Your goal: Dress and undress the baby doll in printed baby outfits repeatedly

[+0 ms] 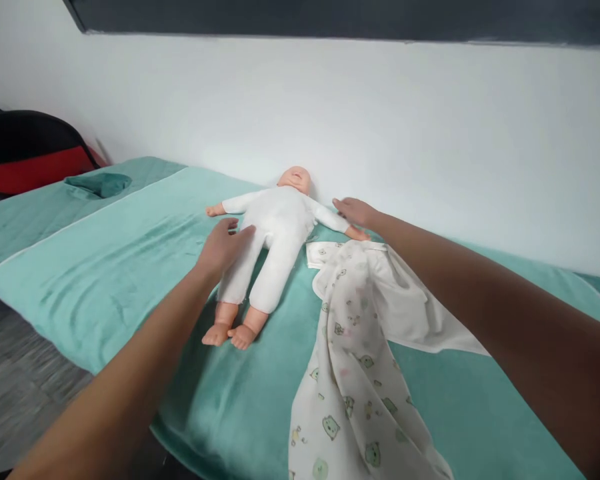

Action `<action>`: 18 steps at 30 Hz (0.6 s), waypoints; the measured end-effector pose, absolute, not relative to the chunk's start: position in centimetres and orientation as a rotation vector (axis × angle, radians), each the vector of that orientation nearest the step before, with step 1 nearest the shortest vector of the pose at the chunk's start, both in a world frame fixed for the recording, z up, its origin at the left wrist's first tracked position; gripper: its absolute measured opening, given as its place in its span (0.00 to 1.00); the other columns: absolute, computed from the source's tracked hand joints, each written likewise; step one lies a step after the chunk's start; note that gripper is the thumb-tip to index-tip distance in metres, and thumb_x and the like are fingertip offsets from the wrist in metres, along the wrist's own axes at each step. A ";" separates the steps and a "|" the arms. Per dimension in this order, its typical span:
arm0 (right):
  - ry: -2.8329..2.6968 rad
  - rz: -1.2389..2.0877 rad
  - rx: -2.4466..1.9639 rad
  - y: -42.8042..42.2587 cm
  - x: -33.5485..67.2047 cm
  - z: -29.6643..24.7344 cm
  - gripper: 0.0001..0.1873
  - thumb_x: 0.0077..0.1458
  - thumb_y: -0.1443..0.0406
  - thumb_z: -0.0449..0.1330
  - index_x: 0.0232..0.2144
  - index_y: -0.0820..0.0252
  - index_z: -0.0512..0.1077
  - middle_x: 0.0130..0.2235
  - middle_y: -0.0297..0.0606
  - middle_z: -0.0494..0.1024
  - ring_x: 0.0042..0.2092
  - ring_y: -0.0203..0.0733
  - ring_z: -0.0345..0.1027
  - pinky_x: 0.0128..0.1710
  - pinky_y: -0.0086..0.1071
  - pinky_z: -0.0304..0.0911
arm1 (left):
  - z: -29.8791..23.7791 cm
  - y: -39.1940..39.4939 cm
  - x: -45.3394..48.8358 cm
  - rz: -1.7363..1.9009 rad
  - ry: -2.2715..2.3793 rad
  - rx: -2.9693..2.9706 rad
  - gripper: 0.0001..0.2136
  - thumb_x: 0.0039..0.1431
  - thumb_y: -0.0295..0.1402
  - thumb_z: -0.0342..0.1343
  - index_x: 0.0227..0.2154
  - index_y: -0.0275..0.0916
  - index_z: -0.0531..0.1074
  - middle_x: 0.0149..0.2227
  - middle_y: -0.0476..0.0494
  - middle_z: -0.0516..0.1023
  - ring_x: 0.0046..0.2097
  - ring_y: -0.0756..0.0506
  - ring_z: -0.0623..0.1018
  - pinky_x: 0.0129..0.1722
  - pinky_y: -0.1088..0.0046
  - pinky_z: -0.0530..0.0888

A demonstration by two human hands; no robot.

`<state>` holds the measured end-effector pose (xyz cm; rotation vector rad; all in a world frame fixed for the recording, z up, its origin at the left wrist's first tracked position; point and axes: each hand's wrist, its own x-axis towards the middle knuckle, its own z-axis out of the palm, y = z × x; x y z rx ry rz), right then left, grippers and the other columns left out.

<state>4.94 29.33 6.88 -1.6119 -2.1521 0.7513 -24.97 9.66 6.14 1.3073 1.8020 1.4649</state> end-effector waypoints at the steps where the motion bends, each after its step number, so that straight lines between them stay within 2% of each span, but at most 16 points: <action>1: -2.196 0.717 -1.690 28.6 7.1 7.0 0.31 0.60 0.39 0.51 0.32 0.60 0.73 0.42 0.54 0.80 0.50 0.59 0.72 0.55 0.49 0.62 | 6.8 8.7 -24.2 1.517 1.896 1.344 0.17 0.54 0.41 0.62 0.42 0.35 0.75 0.44 0.35 0.80 0.48 0.34 0.77 0.50 0.56 0.73; 4: -2.304 0.648 -1.876 25.7 12.8 7.5 0.30 0.54 0.38 0.56 0.29 0.59 0.73 0.39 0.54 0.81 0.47 0.61 0.73 0.52 0.51 0.63 | 7.9 5.3 -20.0 1.409 1.902 1.530 0.10 0.59 0.40 0.56 0.37 0.40 0.76 0.42 0.40 0.80 0.47 0.37 0.77 0.51 0.59 0.71; 6: -2.376 0.619 -1.932 23.4 15.3 8.1 0.27 0.46 0.40 0.64 0.31 0.58 0.74 0.43 0.54 0.81 0.48 0.64 0.72 0.51 0.54 0.64 | 7.3 3.3 -16.2 1.188 1.793 1.775 0.12 0.61 0.43 0.54 0.38 0.41 0.76 0.44 0.39 0.79 0.49 0.37 0.76 0.52 0.60 0.71; 9: -2.500 0.588 -1.869 20.1 16.6 9.3 0.24 0.39 0.49 0.71 0.35 0.55 0.76 0.49 0.51 0.80 0.51 0.66 0.71 0.52 0.55 0.64 | 4.9 1.8 -11.1 0.770 1.766 2.028 0.20 0.56 0.50 0.59 0.41 0.38 0.75 0.48 0.32 0.76 0.52 0.32 0.74 0.51 0.55 0.70; 10: -2.539 0.578 -1.818 19.1 16.6 9.8 0.21 0.40 0.52 0.71 0.36 0.55 0.76 0.49 0.50 0.80 0.52 0.65 0.71 0.53 0.54 0.63 | 4.1 1.6 -9.8 0.683 1.786 2.061 0.20 0.56 0.50 0.59 0.41 0.37 0.74 0.49 0.30 0.75 0.52 0.30 0.73 0.51 0.53 0.70; 12: -2.605 0.567 -1.700 17.0 16.2 11.0 0.17 0.42 0.58 0.68 0.37 0.54 0.76 0.48 0.46 0.80 0.52 0.62 0.71 0.54 0.51 0.63 | 3.3 1.4 -8.0 0.629 1.768 2.143 0.15 0.58 0.43 0.59 0.41 0.37 0.74 0.50 0.31 0.73 0.53 0.31 0.71 0.52 0.53 0.70; 15: -2.672 0.609 -1.484 13.5 15.5 13.2 0.14 0.47 0.62 0.63 0.40 0.51 0.78 0.48 0.38 0.81 0.51 0.55 0.72 0.53 0.44 0.63 | 4.2 0.9 -6.7 0.764 1.601 2.366 0.09 0.60 0.33 0.56 0.42 0.41 0.75 0.54 0.35 0.71 0.57 0.33 0.68 0.55 0.54 0.69; 18: -2.674 0.786 -1.152 9.6 15.0 15.5 0.15 0.50 0.63 0.60 0.41 0.49 0.80 0.47 0.32 0.82 0.49 0.50 0.74 0.51 0.40 0.63 | 6.9 -0.1 -6.0 0.976 1.452 2.591 0.11 0.61 0.31 0.55 0.45 0.46 0.76 0.64 0.38 0.61 0.65 0.33 0.60 0.60 0.51 0.64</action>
